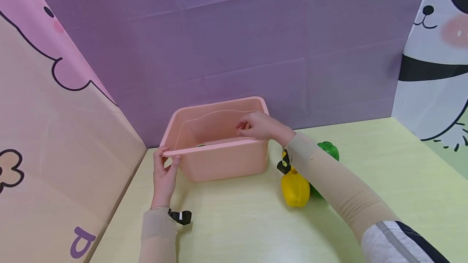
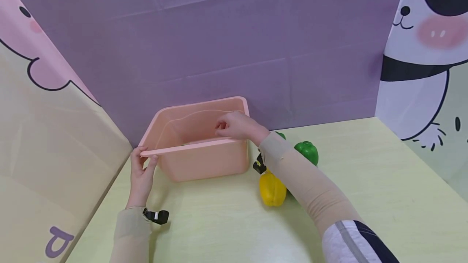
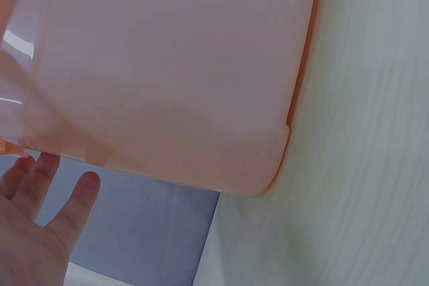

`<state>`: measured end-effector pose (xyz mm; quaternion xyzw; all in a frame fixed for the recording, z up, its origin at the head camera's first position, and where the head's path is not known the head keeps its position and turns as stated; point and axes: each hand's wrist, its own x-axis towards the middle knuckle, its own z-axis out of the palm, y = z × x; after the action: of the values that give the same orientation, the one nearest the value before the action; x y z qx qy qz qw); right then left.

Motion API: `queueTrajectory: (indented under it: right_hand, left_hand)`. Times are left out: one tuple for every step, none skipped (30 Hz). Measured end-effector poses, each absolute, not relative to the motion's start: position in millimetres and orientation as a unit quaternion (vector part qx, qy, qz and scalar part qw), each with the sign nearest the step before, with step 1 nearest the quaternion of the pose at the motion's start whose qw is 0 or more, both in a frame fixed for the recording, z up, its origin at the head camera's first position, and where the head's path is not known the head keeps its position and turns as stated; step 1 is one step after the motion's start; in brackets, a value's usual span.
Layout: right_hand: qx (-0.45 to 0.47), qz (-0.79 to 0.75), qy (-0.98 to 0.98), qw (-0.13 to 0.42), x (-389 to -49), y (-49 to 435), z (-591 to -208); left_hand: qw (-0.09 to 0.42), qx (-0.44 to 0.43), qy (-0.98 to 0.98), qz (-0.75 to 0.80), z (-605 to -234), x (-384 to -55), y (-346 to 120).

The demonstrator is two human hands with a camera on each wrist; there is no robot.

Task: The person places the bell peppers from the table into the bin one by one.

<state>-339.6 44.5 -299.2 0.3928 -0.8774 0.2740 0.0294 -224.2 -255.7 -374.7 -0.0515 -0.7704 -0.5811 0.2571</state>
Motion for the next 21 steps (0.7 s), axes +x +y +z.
queueTrajectory:
  right_hand:
    - [0.395, 0.275, -0.876, 0.033, -339, 45, -299]
    - [0.397, 0.274, -0.875, 0.038, -339, 45, -298]
    - [0.398, 0.274, -0.874, 0.041, -338, 46, -297]
    - [0.4, 0.271, -0.874, 0.045, -337, 47, -298]
    - [0.401, 0.267, -0.875, 0.049, -337, 48, -298]
    - [0.4, 0.262, -0.877, 0.053, -337, 50, -298]
    - [0.397, 0.258, -0.879, 0.056, -336, 51, -299]
    - [0.394, 0.252, -0.882, 0.062, -336, 54, -300]
    - [0.39, 0.249, -0.884, 0.067, -335, 56, -300]
    - [0.387, 0.249, -0.885, 0.072, -334, 60, -300]
    - [0.385, 0.251, -0.885, 0.079, -332, 64, -298]
    - [0.381, 0.254, -0.884, 0.087, -330, 69, -297]
    - [0.377, 0.261, -0.883, 0.095, -328, 74, -295]
    - [0.378, 0.268, -0.88, 0.106, -325, 79, -292]
    - [0.378, 0.276, -0.876, 0.114, -323, 85, -290]
    - [0.377, 0.284, -0.873, 0.121, -321, 92, -288]
    - [0.373, 0.288, -0.873, 0.126, -318, 99, -287]
    - [0.37, 0.293, -0.872, 0.13, -317, 106, -286]
    - [0.367, 0.298, -0.872, 0.132, -315, 113, -285]
    - [0.364, 0.299, -0.872, 0.132, -313, 121, -285]
    - [0.359, 0.299, -0.875, 0.13, -311, 128, -286]
  left_hand:
    - [0.257, -0.052, -0.77, -0.582, -375, -224, -256]
    - [0.256, -0.051, -0.769, -0.583, -375, -225, -255]
    - [0.255, -0.051, -0.768, -0.585, -375, -225, -255]
    - [0.255, -0.05, -0.768, -0.585, -375, -225, -255]
    - [0.254, -0.049, -0.768, -0.586, -375, -225, -254]
    - [0.253, -0.048, -0.768, -0.586, -375, -224, -254]
    - [0.253, -0.047, -0.768, -0.587, -376, -224, -254]
    - [0.253, -0.046, -0.768, -0.587, -376, -224, -254]
    - [0.254, -0.046, -0.768, -0.586, -377, -223, -254]
    - [0.255, -0.047, -0.768, -0.586, -377, -223, -254]
    - [0.256, -0.048, -0.768, -0.585, -378, -223, -254]
    - [0.259, -0.049, -0.767, -0.585, -378, -223, -255]
    - [0.262, -0.052, -0.765, -0.585, -378, -224, -255]
    - [0.265, -0.054, -0.765, -0.585, -378, -224, -256]
    - [0.266, -0.055, -0.765, -0.584, -378, -225, -257]
    - [0.268, -0.057, -0.764, -0.584, -378, -225, -257]
    - [0.269, -0.057, -0.764, -0.583, -378, -225, -258]
    - [0.271, -0.056, -0.765, -0.582, -377, -225, -258]
    - [0.271, -0.055, -0.766, -0.58, -377, -225, -258]
    - [0.271, -0.054, -0.767, -0.579, -377, -224, -259]
    - [0.271, -0.053, -0.767, -0.579, -376, -224, -259]
